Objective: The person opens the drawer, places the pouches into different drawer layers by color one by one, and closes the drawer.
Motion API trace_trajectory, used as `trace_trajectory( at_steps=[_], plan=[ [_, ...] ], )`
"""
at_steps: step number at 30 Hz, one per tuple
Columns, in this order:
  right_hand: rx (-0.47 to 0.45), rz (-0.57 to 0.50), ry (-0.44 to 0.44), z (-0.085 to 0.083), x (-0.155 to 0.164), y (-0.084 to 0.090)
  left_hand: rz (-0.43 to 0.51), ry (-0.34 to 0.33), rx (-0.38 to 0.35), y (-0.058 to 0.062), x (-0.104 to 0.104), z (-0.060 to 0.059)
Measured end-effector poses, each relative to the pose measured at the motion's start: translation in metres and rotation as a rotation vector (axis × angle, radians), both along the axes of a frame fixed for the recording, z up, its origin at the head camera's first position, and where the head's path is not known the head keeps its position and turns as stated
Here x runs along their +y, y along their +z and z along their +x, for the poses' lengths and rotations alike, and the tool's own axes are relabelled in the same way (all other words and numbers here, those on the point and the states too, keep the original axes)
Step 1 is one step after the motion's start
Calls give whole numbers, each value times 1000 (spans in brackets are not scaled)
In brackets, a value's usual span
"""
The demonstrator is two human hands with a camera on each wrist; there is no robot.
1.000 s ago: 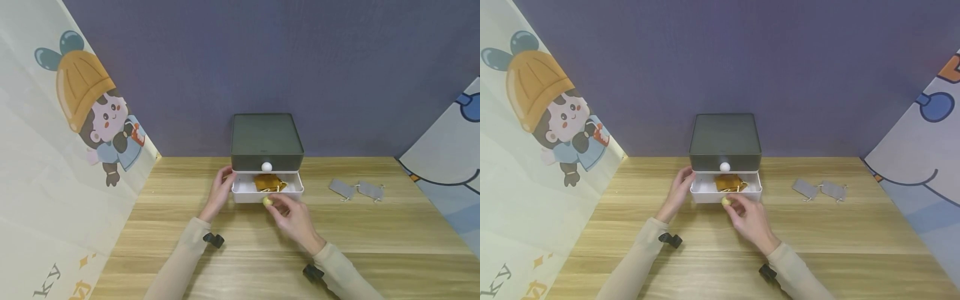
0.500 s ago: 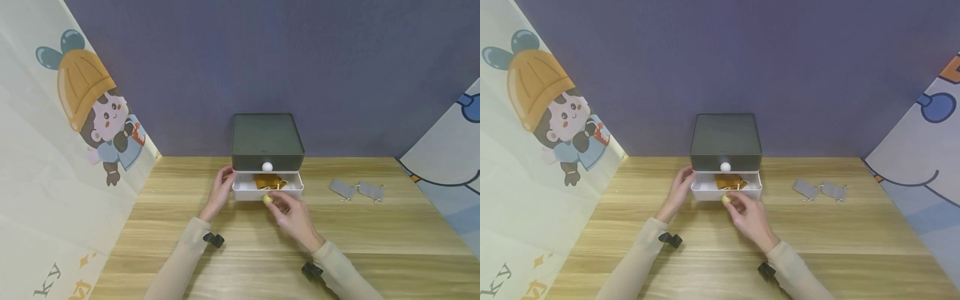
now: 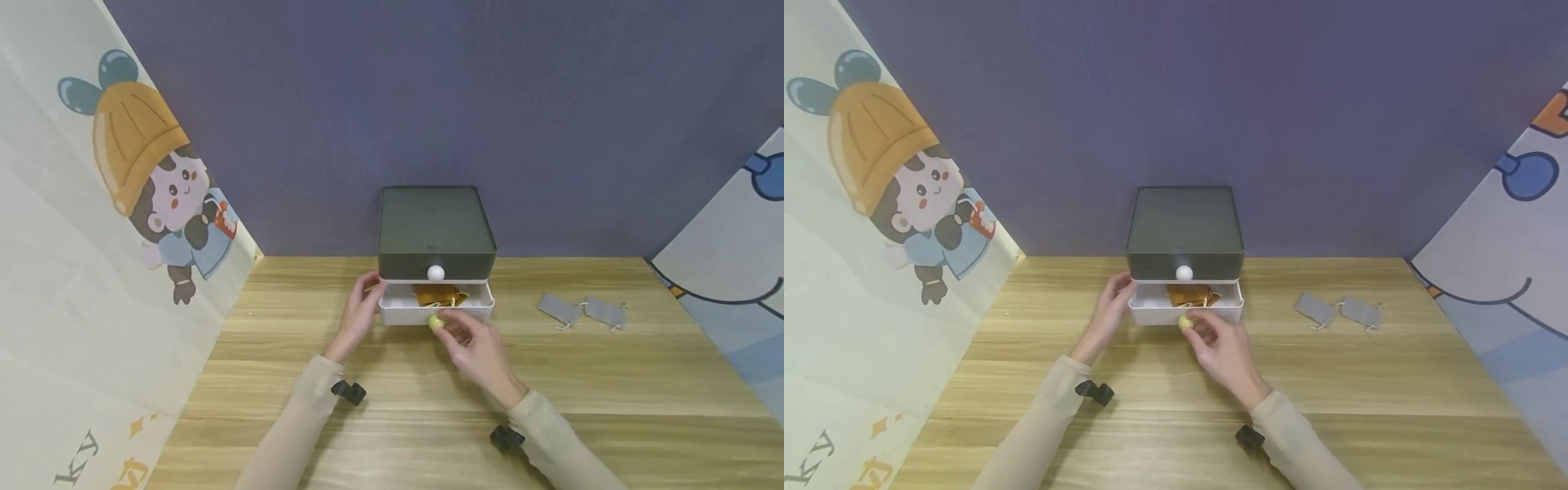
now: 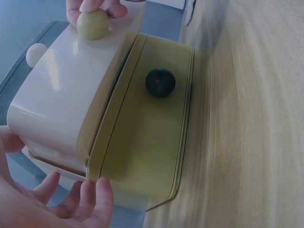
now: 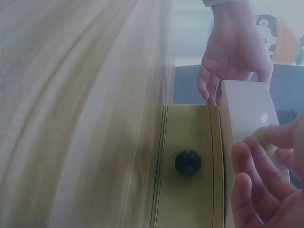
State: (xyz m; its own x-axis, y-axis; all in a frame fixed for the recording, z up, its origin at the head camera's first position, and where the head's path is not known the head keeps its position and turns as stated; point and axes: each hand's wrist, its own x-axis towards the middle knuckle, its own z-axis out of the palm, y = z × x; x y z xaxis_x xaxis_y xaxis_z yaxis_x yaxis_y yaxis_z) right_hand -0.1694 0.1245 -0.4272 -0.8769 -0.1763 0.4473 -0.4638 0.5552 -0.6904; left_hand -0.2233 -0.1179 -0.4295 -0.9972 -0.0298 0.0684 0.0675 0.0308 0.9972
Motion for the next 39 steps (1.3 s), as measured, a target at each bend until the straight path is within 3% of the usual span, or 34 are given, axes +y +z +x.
trace_trajectory(
  at_steps=[30,39],
  plan=[
    [-42,-20,-15,-12,-5,3,17,-1,4,2,0,2],
    [-16,-21,-9,-17,-5,2,25,4,3,1,0,0]
  ],
)
